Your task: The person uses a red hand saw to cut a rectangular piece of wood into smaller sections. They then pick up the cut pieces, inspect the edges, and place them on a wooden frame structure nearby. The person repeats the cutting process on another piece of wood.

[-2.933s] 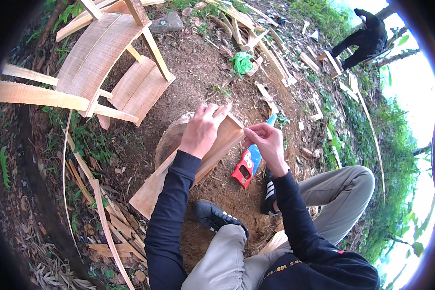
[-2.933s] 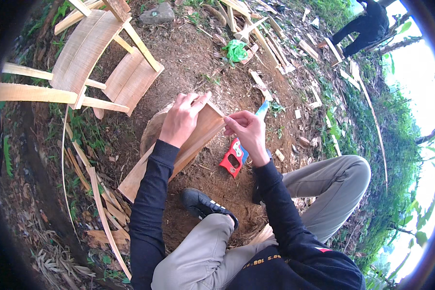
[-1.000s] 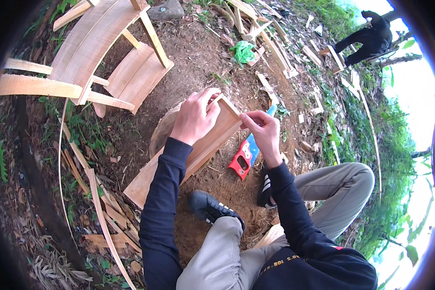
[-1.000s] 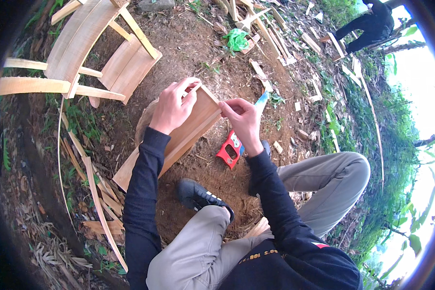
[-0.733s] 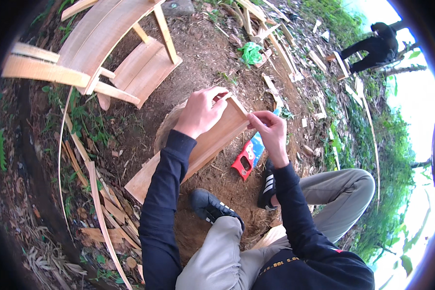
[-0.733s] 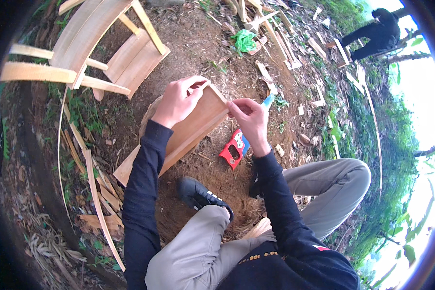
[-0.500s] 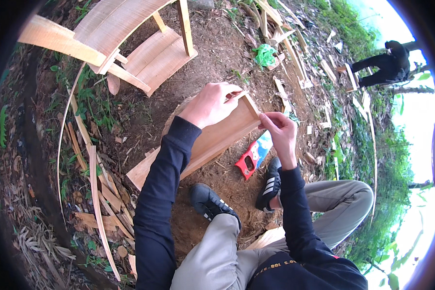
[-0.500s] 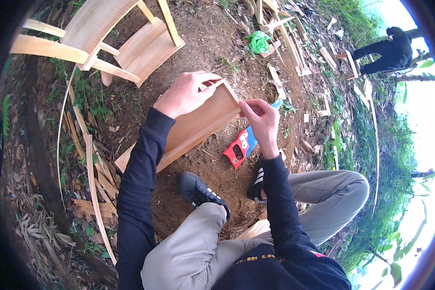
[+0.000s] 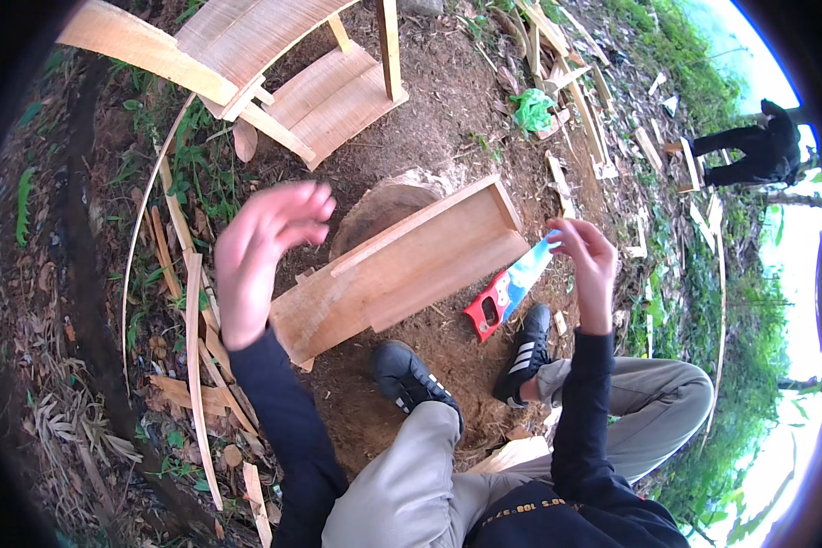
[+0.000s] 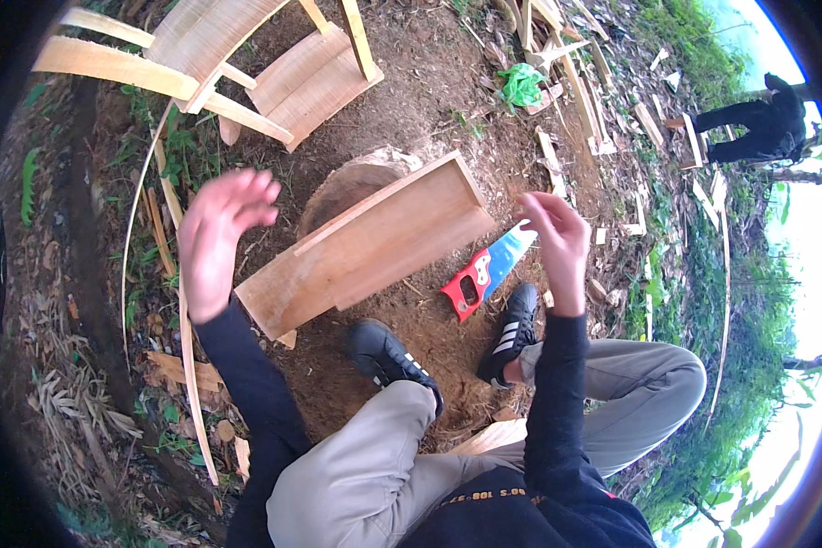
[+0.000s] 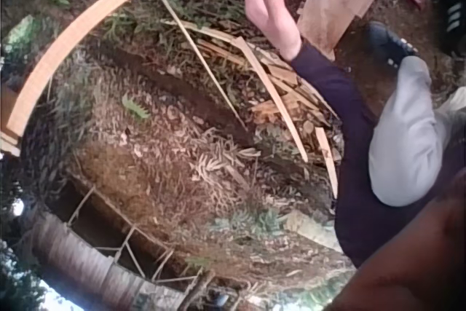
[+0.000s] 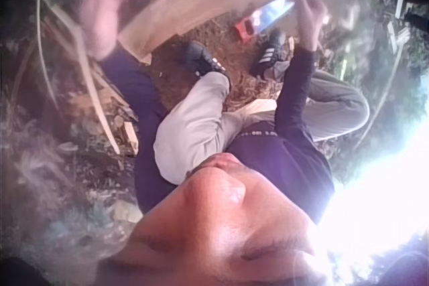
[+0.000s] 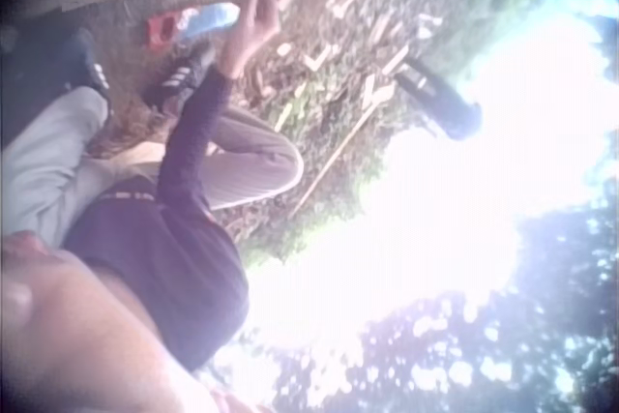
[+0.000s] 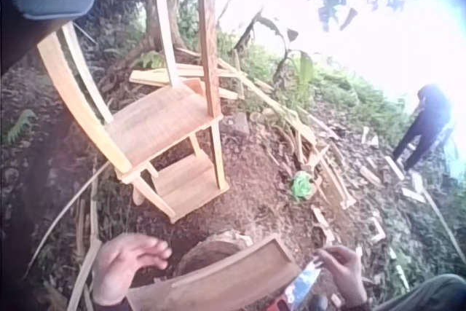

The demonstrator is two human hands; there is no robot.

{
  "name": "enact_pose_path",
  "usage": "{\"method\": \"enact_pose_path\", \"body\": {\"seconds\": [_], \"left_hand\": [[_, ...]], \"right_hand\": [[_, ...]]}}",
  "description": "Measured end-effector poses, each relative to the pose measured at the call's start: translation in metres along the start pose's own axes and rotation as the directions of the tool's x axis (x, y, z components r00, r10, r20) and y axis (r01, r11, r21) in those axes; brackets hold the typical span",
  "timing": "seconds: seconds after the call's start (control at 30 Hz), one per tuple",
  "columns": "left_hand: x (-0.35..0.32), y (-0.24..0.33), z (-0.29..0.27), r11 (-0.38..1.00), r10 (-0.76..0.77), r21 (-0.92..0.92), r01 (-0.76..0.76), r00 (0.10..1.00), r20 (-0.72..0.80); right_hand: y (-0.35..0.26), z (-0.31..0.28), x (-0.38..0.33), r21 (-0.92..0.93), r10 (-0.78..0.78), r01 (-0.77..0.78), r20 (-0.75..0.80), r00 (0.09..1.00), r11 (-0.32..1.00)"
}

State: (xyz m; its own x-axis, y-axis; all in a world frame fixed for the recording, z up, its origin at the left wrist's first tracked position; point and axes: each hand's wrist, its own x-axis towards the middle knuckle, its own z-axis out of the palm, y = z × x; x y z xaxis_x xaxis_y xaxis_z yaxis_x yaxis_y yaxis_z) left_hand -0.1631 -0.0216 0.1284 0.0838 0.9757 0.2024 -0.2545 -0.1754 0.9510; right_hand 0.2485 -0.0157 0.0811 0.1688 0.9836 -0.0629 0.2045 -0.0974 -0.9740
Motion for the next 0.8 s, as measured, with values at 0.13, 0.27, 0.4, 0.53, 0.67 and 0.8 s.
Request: {"method": "enact_pose_path", "body": {"seconds": [0.13,0.27,0.4,0.53,0.67,0.8], "left_hand": [[-0.081,-0.027,-0.003,0.955,0.207,0.275,-0.108,0.909,-0.363],[-0.146,-0.067,0.060,0.977,0.022,0.200,0.080,0.887,-0.461],[-0.195,-0.086,0.098,0.920,-0.369,0.067,0.386,0.911,-0.184],[-0.189,-0.086,0.120,0.879,-0.436,0.245,0.410,0.898,0.060],[-0.185,-0.099,0.115,0.754,-0.567,0.479,0.450,0.814,0.128],[-0.174,-0.111,0.112,0.657,-0.462,0.693,0.298,0.885,0.058]], "right_hand": [[0.058,-0.030,-0.005,-0.038,-0.045,0.042,-0.082,0.996,0.998],[0.066,0.027,-0.048,0.250,0.350,-0.344,0.022,0.937,0.905],[0.092,0.026,-0.050,0.134,0.292,-0.286,-0.023,0.956,0.949],[0.065,0.048,-0.044,-0.215,-0.007,-0.049,-0.256,0.967,0.975],[0.015,0.080,-0.022,-0.598,-0.466,0.354,-0.037,0.884,0.719],[0.017,0.090,-0.004,-0.745,-0.467,0.340,0.043,0.883,0.574]]}}
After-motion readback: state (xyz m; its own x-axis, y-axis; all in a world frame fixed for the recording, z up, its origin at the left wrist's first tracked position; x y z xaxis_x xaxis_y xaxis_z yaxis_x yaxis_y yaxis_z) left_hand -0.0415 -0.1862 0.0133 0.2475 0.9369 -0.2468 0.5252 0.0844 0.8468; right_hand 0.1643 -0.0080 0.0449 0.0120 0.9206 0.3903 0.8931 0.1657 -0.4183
